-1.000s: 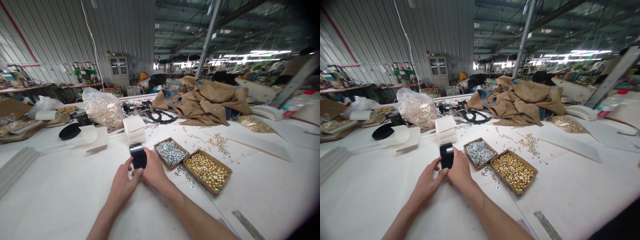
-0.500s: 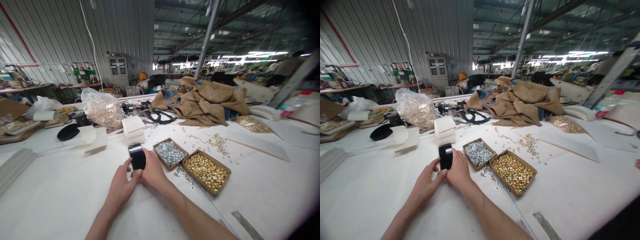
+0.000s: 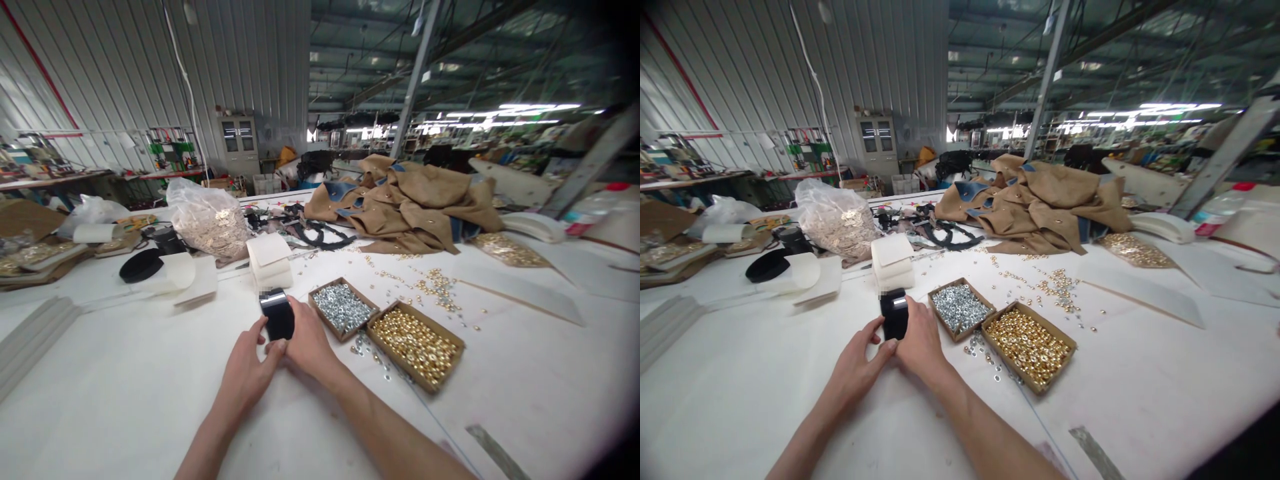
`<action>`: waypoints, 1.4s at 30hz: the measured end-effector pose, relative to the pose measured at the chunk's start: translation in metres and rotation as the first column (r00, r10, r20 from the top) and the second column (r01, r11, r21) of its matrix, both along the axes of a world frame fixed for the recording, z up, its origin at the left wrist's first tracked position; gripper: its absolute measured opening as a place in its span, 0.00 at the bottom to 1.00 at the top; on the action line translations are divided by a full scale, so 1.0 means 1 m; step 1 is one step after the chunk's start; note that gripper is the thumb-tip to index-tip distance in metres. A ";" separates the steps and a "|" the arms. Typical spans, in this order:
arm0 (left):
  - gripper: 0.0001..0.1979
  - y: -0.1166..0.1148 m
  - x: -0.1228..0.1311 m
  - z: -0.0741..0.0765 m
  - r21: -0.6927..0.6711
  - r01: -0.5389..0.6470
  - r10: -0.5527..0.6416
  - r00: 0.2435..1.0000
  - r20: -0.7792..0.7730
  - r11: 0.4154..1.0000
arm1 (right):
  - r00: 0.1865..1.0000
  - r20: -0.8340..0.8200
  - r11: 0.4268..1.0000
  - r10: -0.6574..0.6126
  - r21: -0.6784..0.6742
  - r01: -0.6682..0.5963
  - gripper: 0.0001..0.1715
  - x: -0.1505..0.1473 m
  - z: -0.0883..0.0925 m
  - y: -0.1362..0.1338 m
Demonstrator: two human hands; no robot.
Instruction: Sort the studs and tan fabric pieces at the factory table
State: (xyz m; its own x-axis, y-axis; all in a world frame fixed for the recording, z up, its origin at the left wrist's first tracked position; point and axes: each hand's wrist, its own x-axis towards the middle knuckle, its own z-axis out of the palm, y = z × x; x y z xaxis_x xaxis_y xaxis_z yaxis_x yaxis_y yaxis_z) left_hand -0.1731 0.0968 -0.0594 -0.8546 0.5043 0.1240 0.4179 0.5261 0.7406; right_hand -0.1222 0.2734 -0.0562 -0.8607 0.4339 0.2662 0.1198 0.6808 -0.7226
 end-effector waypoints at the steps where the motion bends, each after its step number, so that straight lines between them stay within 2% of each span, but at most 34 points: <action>1: 0.43 0.000 0.000 0.000 0.003 0.003 -0.003 1.000 -0.001 1.000 | 1.000 0.004 1.000 0.001 0.010 -0.001 0.60 0.000 -0.001 -0.001; 29: 0.44 -0.001 0.001 0.004 -0.017 0.033 -0.033 0.999 0.001 0.999 | 1.000 0.026 0.999 0.007 0.042 -0.008 0.59 0.000 -0.001 0.000; 42: 0.43 0.000 0.000 0.001 -0.002 0.037 -0.037 0.999 -0.028 0.999 | 1.000 0.005 0.999 0.009 0.041 -0.009 0.58 -0.002 -0.005 0.001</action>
State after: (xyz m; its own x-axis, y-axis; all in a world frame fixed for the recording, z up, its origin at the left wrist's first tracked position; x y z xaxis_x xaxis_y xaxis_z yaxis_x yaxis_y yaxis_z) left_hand -0.1728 0.0970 -0.0580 -0.8313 0.5360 0.1469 0.4579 0.5108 0.7276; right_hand -0.1242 0.2745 -0.0613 -0.8658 0.4150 0.2794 0.1171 0.7110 -0.6933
